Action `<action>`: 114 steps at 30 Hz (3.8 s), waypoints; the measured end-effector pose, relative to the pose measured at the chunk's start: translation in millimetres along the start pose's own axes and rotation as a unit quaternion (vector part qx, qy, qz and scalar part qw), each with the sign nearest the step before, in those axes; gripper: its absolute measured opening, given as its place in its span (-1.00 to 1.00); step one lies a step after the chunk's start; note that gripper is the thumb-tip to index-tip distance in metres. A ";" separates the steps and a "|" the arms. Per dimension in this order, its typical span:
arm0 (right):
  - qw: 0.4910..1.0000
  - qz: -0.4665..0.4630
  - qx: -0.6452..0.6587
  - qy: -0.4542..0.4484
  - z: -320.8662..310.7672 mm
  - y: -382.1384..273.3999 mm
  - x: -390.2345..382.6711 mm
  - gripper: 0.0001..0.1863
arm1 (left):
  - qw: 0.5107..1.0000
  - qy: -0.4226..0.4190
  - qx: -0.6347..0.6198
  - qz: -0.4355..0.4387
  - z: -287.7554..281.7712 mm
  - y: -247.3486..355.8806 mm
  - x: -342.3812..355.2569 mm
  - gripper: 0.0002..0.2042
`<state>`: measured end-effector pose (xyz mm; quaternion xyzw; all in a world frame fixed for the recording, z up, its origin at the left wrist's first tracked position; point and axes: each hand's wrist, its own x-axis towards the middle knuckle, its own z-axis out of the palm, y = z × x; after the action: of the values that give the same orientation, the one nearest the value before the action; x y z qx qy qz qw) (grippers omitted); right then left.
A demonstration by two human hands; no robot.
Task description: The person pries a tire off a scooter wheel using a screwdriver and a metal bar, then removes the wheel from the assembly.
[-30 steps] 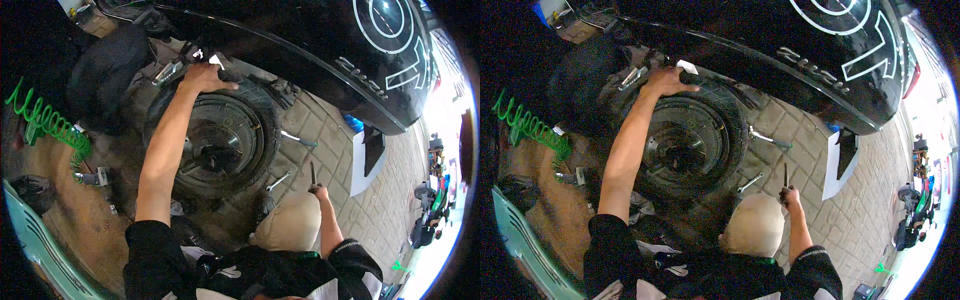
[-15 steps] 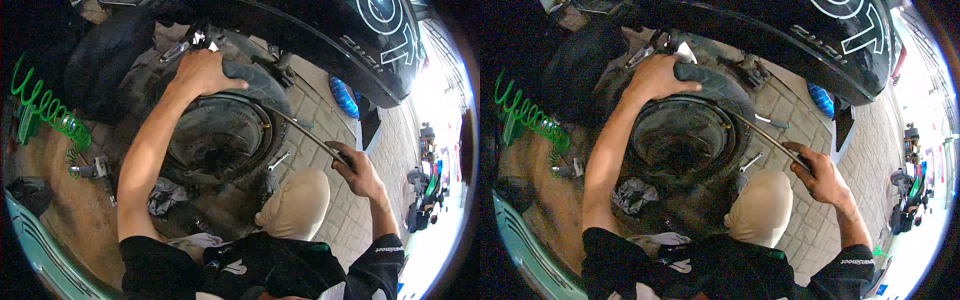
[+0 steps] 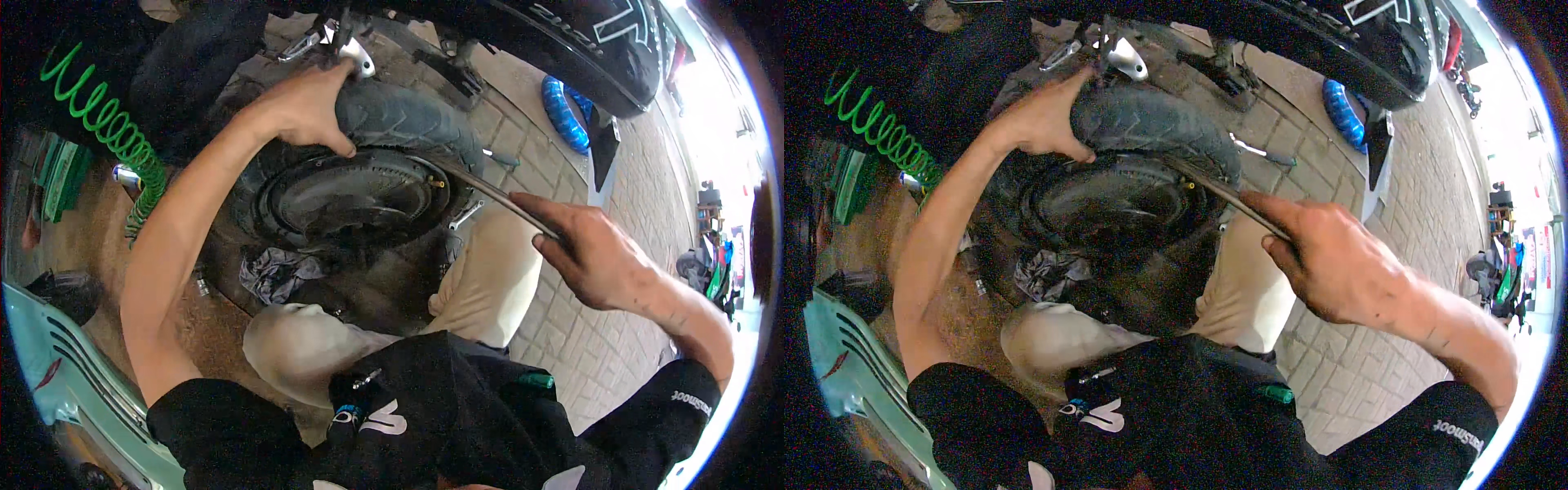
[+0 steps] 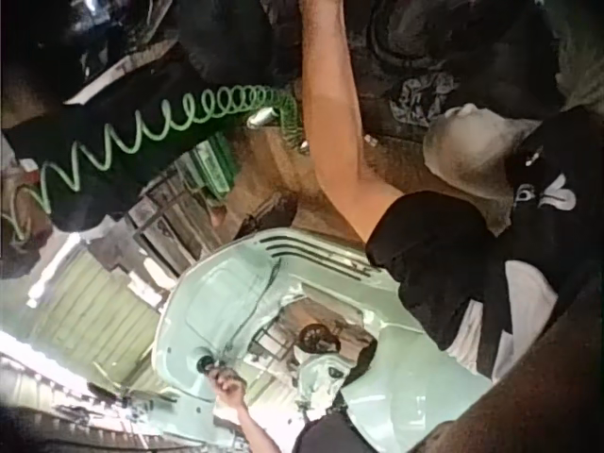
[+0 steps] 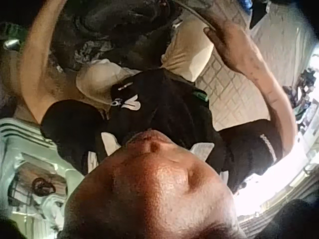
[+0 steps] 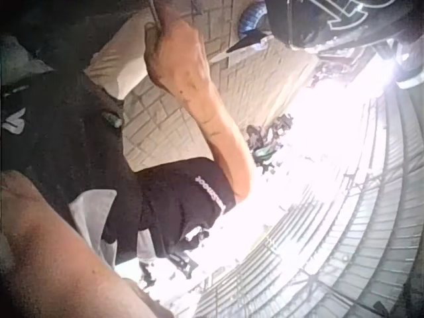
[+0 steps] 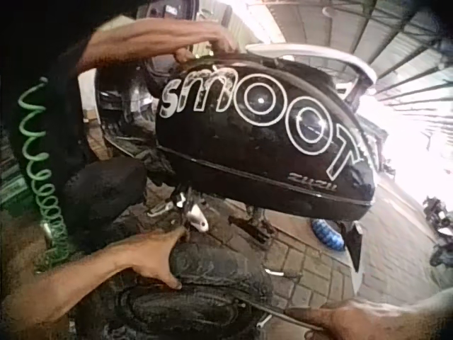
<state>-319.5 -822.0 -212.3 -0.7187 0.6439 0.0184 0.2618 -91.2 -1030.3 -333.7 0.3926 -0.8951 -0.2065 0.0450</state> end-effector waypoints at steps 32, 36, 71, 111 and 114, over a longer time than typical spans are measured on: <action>0.931 0.219 0.134 -0.260 -93.0 16.9 153.8 -0.52 | 0.998 0.003 0.026 0.058 -1.0 -17.9 43.7 -0.15; 0.915 0.227 0.139 -0.304 -102.7 24.9 170.1 -0.53 | 0.998 -0.024 0.021 0.047 -3.4 -11.9 44.7 -0.16; 0.905 0.217 0.363 -0.053 2.4 34.1 182.8 -0.50 | 0.875 0.434 -0.215 -0.001 85.7 -102.7 -3.8 -0.60; 0.890 0.235 0.372 -0.118 14.8 81.8 284.7 -0.58 | 0.735 0.398 -0.185 -0.518 348.2 -214.7 -80.9 -0.14; 0.878 0.247 0.394 -0.112 11.2 85.8 269.9 -0.55 | 0.700 0.353 -0.289 -0.549 310.6 -189.1 -50.1 -0.17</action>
<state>-350.3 -1067.6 -350.4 -0.3670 0.7209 -0.0918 0.5806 -2.7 -1005.0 -689.0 0.8261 -0.3360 -0.2892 0.3479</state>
